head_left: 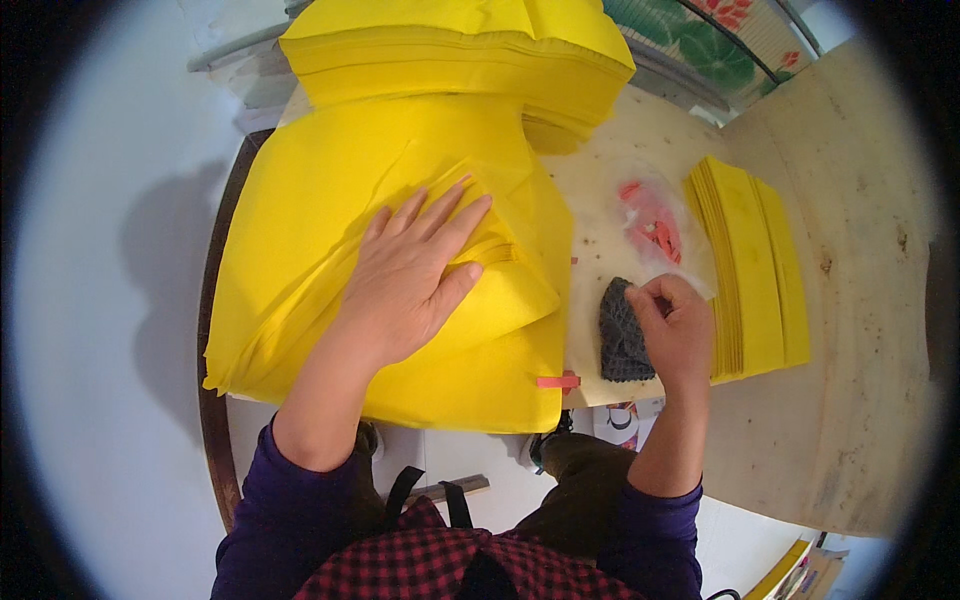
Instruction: The person folds a stack of yellow fabric sheets on a wooden table, repeatedly aligning edges and pressing folds with both hands. The person occasionally picks up small pink clips from a plastic bag and places them on the fabric stack.
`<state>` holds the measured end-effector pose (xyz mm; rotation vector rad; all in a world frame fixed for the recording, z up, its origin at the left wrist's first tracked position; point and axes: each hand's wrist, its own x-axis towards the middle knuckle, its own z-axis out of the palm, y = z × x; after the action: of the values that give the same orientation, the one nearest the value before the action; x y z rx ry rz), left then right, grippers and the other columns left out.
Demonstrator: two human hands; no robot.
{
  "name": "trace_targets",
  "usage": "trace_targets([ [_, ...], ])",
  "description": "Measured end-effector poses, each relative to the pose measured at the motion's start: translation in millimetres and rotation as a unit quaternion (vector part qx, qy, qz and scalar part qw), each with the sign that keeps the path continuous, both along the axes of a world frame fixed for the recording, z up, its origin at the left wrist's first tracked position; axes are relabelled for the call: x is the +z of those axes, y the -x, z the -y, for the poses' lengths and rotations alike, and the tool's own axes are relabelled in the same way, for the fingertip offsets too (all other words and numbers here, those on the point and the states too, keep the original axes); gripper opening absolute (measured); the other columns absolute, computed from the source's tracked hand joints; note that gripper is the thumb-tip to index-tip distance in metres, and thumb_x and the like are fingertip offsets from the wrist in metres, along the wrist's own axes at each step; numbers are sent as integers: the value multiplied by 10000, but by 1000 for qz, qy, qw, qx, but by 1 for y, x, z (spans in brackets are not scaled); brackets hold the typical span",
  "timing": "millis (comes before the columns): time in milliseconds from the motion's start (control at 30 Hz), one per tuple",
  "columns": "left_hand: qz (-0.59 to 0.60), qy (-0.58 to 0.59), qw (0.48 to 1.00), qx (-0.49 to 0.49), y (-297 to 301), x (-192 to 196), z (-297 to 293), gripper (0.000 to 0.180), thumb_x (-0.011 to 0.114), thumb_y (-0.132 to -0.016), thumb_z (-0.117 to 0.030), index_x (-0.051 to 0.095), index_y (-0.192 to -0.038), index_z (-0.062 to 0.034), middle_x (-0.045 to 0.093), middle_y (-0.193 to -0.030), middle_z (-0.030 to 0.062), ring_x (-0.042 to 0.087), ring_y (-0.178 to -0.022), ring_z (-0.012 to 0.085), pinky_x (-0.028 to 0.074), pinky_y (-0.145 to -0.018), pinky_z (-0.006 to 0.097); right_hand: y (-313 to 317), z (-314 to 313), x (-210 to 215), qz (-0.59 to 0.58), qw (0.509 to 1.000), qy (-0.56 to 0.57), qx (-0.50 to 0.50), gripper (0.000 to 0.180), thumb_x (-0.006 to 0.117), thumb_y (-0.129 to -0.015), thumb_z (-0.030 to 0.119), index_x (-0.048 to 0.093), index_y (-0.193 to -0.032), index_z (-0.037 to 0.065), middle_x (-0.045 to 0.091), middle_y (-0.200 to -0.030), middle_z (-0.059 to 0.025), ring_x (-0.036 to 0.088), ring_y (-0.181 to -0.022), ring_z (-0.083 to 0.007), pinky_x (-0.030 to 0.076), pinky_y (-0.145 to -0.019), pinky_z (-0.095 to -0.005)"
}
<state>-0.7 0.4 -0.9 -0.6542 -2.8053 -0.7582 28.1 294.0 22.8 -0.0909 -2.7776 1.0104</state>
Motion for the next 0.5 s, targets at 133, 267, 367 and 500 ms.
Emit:
trace_targets([
  [133,6,10,1000,3,0,0,0,580,456,-997,-411,386,-1515,-159,366,-1572,137,316,-1428,431,218,-1169,568,-3,-16,-28,125,981,-144,-29,184,736,-834,170,658,-854,5,651,-796,-155,651,-789,-312,504,-706,-428],
  [267,13,14,1000,3,0,2,0,583,463,-994,-408,382,-1518,-166,360,-1576,131,311,-1434,424,214,-1170,570,5,-22,-62,80,981,-173,44,146,701,-842,143,676,-887,6,664,-860,-199,635,-853,-395,498,-747,-464],
  [367,11,13,1000,4,0,1,0,585,474,-992,-402,379,-1520,-170,360,-1576,129,312,-1434,422,216,-1168,574,5,-29,-72,36,984,-165,53,123,688,-841,96,666,-885,-17,654,-846,-217,611,-805,-417,492,-730,-440],
  [500,13,7,1000,4,0,0,0,588,484,-989,-397,374,-1522,-172,357,-1577,128,310,-1435,424,217,-1167,576,4,-33,-68,75,985,-152,27,139,670,-880,122,678,-896,-16,656,-847,-220,613,-780,-401,496,-721,-419],
])
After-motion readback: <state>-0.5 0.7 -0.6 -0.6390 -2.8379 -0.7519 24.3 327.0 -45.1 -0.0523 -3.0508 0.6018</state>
